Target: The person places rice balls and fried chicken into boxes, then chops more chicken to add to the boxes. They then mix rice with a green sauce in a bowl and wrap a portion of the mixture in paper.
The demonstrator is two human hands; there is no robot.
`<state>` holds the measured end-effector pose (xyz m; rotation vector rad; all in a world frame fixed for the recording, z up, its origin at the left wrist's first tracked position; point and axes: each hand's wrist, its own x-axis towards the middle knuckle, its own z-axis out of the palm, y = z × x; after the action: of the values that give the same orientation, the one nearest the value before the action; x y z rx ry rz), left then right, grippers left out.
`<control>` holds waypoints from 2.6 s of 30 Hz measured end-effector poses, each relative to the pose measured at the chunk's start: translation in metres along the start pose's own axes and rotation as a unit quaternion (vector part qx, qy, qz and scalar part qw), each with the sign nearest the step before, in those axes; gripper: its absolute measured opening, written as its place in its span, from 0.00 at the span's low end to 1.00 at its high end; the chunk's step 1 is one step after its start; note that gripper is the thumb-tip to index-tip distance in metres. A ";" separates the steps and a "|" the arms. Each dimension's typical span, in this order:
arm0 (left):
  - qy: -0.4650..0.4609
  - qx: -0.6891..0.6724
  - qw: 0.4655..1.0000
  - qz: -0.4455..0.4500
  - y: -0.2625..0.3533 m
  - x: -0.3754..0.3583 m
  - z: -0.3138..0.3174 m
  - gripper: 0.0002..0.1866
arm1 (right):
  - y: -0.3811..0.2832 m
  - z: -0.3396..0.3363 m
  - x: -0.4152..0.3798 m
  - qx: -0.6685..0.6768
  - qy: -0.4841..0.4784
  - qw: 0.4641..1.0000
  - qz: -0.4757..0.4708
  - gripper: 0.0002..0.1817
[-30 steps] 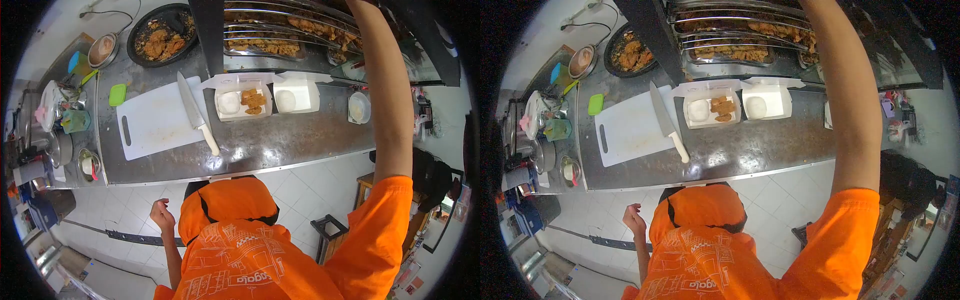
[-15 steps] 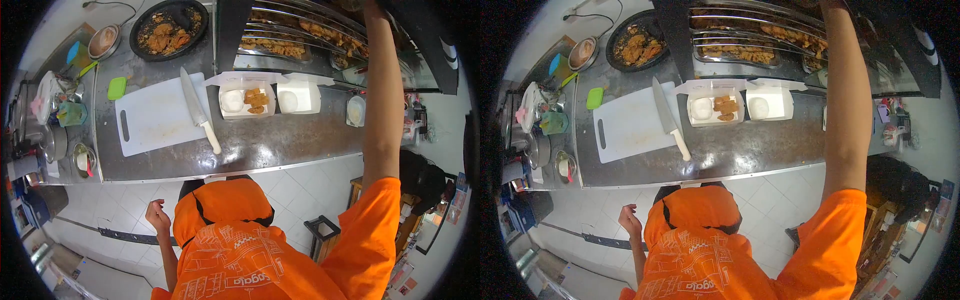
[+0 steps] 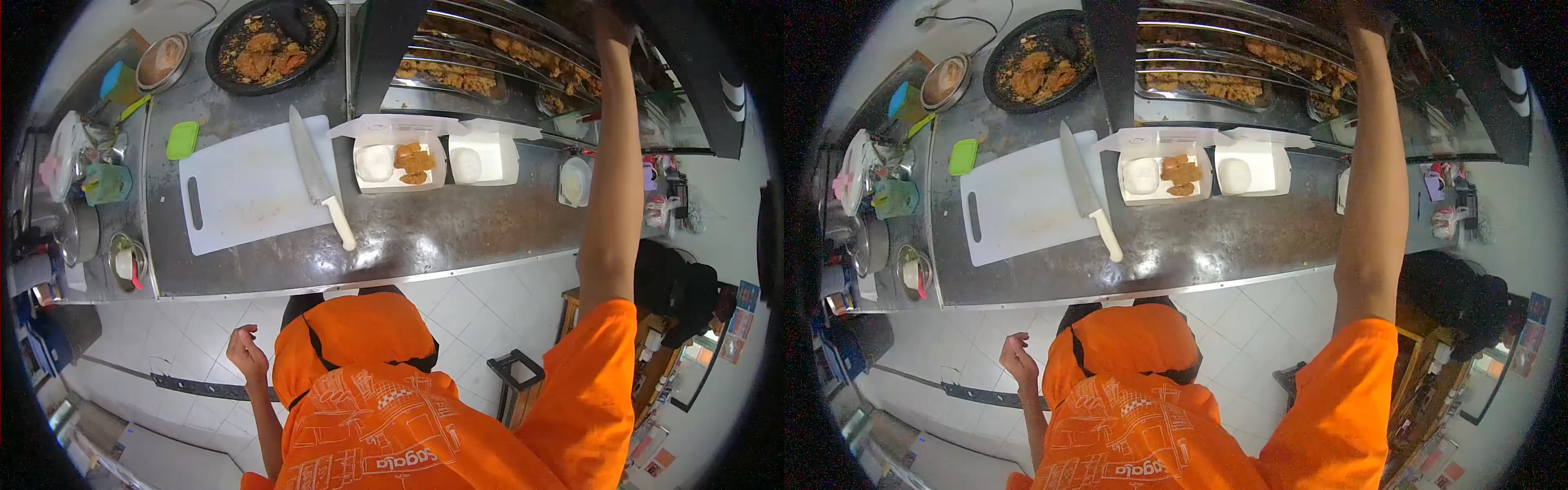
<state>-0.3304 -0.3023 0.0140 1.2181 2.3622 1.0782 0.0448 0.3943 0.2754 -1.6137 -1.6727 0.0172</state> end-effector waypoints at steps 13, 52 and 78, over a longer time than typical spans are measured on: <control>-0.039 -0.004 0.999 0.007 -0.002 0.004 0.005 0.20 | -0.010 -0.016 -0.003 0.104 0.009 0.994 0.045 0.12; 0.062 -0.058 0.994 -0.076 -0.060 0.045 -0.044 0.18 | -0.122 0.146 -0.504 -0.152 -0.474 0.812 -0.305 0.14; -0.159 -0.187 0.937 0.250 0.034 0.365 0.121 0.19 | -0.253 0.102 -0.579 -0.033 -0.517 0.853 0.057 0.12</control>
<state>-0.4684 0.0577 -0.0114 1.7255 1.5509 1.2800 -0.2954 -0.0925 0.0376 -1.8868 -2.3381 1.0733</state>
